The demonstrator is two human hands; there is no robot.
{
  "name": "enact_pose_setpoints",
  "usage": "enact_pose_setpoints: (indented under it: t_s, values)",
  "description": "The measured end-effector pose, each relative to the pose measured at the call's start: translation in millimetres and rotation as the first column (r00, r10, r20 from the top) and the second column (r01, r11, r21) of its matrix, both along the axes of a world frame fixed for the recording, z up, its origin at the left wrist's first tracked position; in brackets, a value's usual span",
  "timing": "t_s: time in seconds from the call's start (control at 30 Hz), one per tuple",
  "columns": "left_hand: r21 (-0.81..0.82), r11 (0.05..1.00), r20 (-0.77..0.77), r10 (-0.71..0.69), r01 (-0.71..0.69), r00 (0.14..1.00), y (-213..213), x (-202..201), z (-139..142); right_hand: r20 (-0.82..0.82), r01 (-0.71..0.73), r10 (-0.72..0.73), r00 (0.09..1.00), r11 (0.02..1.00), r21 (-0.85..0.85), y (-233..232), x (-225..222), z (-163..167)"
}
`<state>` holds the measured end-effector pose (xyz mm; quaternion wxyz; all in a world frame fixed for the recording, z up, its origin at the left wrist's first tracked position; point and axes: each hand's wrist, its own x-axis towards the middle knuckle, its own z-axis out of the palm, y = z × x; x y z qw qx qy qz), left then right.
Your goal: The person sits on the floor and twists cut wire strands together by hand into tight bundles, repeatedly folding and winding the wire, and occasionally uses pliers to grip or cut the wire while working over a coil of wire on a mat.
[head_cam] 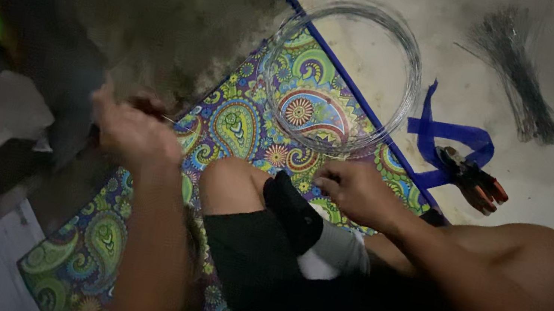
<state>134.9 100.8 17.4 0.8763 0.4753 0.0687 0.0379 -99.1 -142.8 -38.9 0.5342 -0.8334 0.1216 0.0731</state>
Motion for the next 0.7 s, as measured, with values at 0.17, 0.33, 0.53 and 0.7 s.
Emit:
enact_pose_setpoints:
  t_s: [0.17,0.33,0.53,0.7]
  values:
    - [0.669,0.35,0.728,-0.133,-0.655,0.672,22,-55,-8,-0.043,-0.141,0.137,0.99,0.983,-0.117,7,7,-22]
    - [0.956,0.043,0.136,-0.942,-0.291,0.306,-30,-124,-33,0.026,-0.292,0.3,0.954,0.943,-0.157,10,3,-23]
    - [0.99,-0.138,-0.14,-0.972,0.021,0.19,-63,-149,-67,-0.219,-0.35,0.316,0.923,0.926,-0.143,-24,2,6]
    - [0.996,-0.093,-0.094,-0.98,0.015,0.175,-78,-134,-74,-0.217,-0.243,0.221,0.951,0.967,-0.079,-46,-5,23]
